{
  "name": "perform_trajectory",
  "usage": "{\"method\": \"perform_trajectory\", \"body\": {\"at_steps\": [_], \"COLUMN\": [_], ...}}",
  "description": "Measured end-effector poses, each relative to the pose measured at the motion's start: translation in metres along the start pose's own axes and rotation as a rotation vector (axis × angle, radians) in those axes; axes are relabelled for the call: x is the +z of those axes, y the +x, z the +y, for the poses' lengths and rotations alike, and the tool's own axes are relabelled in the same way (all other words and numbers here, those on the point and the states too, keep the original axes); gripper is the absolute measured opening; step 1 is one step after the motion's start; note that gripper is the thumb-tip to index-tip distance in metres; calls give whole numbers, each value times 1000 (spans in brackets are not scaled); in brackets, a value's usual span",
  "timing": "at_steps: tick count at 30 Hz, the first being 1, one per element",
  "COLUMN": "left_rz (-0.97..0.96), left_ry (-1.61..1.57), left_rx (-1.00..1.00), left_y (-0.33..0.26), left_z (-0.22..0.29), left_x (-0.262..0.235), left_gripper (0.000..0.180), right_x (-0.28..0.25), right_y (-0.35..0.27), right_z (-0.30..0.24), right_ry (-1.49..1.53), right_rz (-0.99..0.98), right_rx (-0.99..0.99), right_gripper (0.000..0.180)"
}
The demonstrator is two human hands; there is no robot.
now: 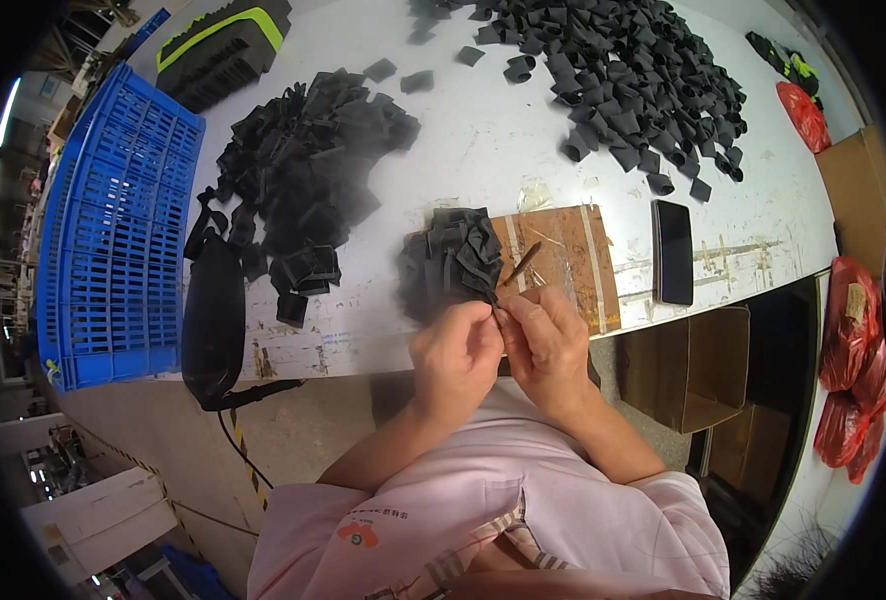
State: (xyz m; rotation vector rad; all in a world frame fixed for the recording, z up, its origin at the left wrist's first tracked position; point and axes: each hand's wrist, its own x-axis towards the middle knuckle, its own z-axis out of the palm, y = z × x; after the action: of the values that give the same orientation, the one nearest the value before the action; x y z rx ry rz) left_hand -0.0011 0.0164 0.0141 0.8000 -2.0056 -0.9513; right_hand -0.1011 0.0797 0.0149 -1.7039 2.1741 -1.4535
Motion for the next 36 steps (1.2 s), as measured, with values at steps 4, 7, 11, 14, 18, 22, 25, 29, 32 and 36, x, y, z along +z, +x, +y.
{"method": "perform_trajectory", "body": {"at_steps": [4,7,11,14,18,22,25,29,32,36], "left_rz": [202,12,-323,-249,101,-167,-391,-411,-408,-70], "left_ry": [-10,-644,-1570,-1049,-481,-1402,-1822,-1756,-1571,-660], "left_rx": [38,-666,-849,-733,-177,-608,-744,-876,-754,-184], "left_y": [0,11,17,19,20,54,74,64,54,66], "left_z": [-8,4,-7,3,19,20,21,-3,7,18], "left_x": [10,-2,-16,-14,4,-13,-17,-10,-7,-5], "left_gripper": [8,10,17,18,15,19,20,18,19,34], "right_x": [10,9,-2,-15,-18,-50,-52,-30,-32,-35], "right_y": [-4,-2,0,5,10,49,78,63,56,58], "right_z": [5,13,12,14,9,-16,-4,25,26,17], "right_ry": [-202,-218,816,1443,1773,1053,1093,1198,1151,685], "right_rz": [-32,21,-7,-110,-261,-269,-315,-407,-378,-97], "right_rx": [-83,-15,591,995,940,678,597,649,589,411], "right_gripper": [27,20,11,8,8,20,25,27,26,24]}}
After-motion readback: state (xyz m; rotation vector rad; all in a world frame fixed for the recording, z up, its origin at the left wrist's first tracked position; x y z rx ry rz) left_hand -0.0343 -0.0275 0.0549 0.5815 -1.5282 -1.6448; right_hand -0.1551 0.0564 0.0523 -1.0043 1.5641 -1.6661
